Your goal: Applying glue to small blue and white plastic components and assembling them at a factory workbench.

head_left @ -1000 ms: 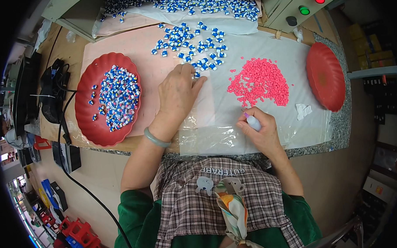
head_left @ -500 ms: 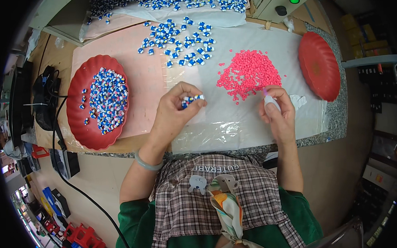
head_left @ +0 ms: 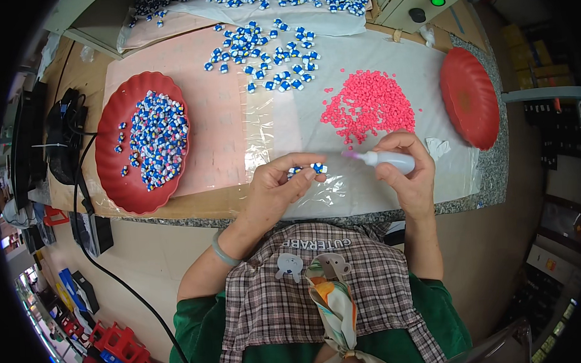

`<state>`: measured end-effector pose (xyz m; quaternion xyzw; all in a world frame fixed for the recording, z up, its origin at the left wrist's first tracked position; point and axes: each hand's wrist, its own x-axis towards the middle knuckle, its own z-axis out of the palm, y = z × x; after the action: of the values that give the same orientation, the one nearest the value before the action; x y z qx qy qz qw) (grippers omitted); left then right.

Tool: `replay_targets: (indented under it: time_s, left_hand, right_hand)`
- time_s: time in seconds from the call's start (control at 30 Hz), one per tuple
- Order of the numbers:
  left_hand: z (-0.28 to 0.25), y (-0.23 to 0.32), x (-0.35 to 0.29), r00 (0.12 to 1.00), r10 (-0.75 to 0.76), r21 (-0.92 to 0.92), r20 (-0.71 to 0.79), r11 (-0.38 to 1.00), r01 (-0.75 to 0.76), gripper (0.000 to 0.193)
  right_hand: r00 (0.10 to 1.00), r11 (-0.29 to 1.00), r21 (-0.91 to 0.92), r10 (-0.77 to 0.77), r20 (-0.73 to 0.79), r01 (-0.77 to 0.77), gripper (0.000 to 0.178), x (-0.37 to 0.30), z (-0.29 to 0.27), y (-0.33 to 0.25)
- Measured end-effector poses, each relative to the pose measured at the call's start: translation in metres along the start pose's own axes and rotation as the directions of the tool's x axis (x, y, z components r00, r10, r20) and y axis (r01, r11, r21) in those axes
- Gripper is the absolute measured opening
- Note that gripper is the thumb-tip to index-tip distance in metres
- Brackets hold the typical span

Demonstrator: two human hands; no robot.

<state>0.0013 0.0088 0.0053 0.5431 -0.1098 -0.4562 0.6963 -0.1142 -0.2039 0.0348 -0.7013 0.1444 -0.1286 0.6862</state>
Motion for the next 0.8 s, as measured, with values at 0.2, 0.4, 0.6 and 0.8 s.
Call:
replay_targets:
  time_s: [0.2,0.4,0.6,0.8]
  left_hand:
    - [0.005,0.003,-0.003,0.993,0.116,0.113,-0.013,0.987,-0.113,0.025]
    - [0.005,0.002,-0.004,0.993,0.119,0.136,-0.019,0.984,-0.116,0.025]
    - [0.005,0.000,-0.003,0.993,0.121,0.157,-0.006,0.980,-0.119,0.025]
    - [0.003,-0.002,-0.003,0.992,0.125,0.148,0.012,0.981,-0.125,0.025]
  right_hand:
    - [0.975,0.977,-0.122,-0.191,-0.109,0.178,0.041,-0.005,0.019,-0.010]
    - [0.925,0.838,-0.437,-0.379,-0.036,0.326,0.044,-0.009,0.021,-0.014]
    - [0.885,0.719,-0.569,-0.464,0.033,0.399,0.044,-0.011,0.023,-0.017]
    - [0.839,0.636,-0.613,-0.538,0.083,0.469,0.044,-0.007,0.026,-0.021]
